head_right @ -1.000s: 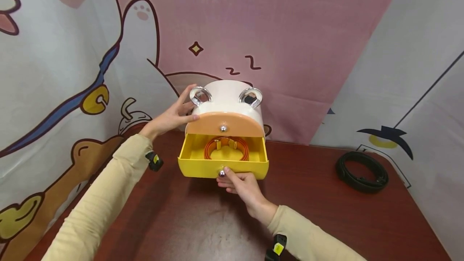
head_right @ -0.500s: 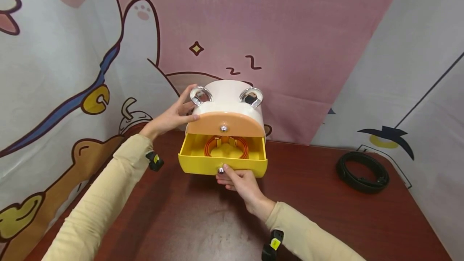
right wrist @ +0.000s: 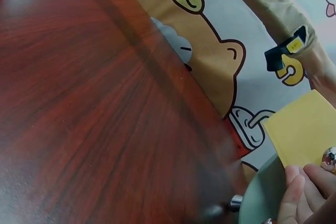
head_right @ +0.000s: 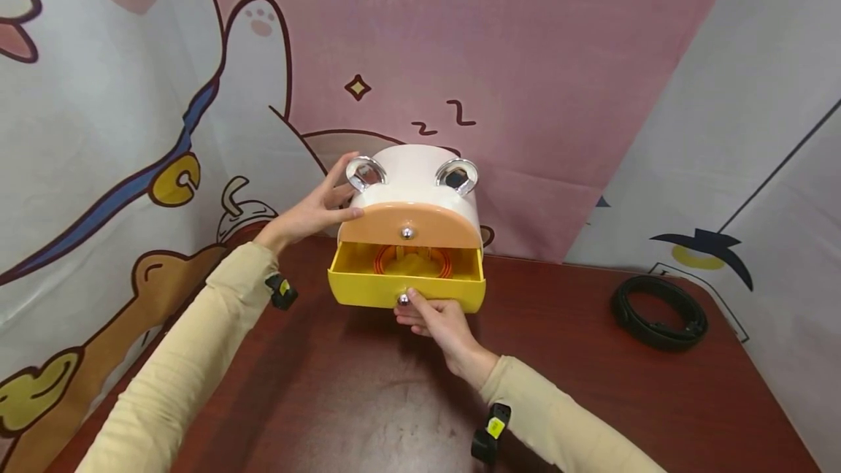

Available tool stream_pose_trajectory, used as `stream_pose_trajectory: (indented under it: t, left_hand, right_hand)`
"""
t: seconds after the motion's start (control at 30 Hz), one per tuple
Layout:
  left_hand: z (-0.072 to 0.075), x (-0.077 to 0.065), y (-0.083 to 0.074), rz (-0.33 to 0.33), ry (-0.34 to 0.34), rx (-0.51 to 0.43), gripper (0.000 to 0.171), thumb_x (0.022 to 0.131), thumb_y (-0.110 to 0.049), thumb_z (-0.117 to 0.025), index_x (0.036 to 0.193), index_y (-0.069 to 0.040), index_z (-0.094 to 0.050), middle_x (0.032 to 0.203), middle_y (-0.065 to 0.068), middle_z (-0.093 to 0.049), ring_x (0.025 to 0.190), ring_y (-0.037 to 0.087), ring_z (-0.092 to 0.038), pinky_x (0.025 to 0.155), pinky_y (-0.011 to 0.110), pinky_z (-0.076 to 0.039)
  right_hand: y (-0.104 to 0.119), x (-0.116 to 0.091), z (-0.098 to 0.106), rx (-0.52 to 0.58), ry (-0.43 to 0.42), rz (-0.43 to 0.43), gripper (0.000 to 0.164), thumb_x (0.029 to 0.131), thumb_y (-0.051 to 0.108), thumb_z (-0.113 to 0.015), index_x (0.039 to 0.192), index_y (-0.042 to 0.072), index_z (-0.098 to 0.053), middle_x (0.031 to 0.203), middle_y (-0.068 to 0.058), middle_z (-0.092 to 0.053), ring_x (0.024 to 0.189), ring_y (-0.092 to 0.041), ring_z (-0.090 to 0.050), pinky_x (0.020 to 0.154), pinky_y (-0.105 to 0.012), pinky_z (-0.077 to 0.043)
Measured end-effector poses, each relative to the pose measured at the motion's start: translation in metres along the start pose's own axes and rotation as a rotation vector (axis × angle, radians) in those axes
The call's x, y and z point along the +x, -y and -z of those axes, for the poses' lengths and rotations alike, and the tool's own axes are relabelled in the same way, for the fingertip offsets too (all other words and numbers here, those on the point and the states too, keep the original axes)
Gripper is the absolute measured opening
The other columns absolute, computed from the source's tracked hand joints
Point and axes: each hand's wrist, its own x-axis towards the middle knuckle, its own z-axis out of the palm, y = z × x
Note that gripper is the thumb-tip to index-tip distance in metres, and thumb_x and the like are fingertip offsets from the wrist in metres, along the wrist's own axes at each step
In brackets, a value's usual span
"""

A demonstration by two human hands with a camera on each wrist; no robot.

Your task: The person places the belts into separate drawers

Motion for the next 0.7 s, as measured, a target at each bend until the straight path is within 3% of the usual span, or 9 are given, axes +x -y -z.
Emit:
stream_pose_trajectory:
  t: [0.3, 0.7]
  left_hand:
    - [-0.001, 0.000, 0.000, -0.002, 0.000, 0.006, 0.090, 0.093, -0.012, -0.066, 0.153, -0.040, -0.005, 0.156, 0.011, -0.026, 0.129, 0.029, -0.044, 0.098, 0.050, -0.042]
    - [0.000, 0.000, 0.000, 0.007, 0.004, -0.012, 0.092, 0.093, -0.010, -0.066, 0.153, -0.043, -0.005, 0.157, 0.010, -0.023, 0.131, 0.030, -0.042, 0.097, 0.051, -0.043]
  right_hand:
    - [0.000, 0.012, 0.004, 0.024, -0.056, 0.001, 0.052, 0.098, 0.039, -0.057, 0.119, -0.008, -0.064, 0.109, -0.018, -0.069, 0.100, -0.024, -0.067, 0.081, -0.028, -0.051]
    - [0.000, 0.022, 0.005, 0.026, -0.065, 0.012, 0.054, 0.097, 0.040, -0.058, 0.119, -0.008, -0.064, 0.108, -0.018, -0.069, 0.098, -0.024, -0.068, 0.080, -0.028, -0.052]
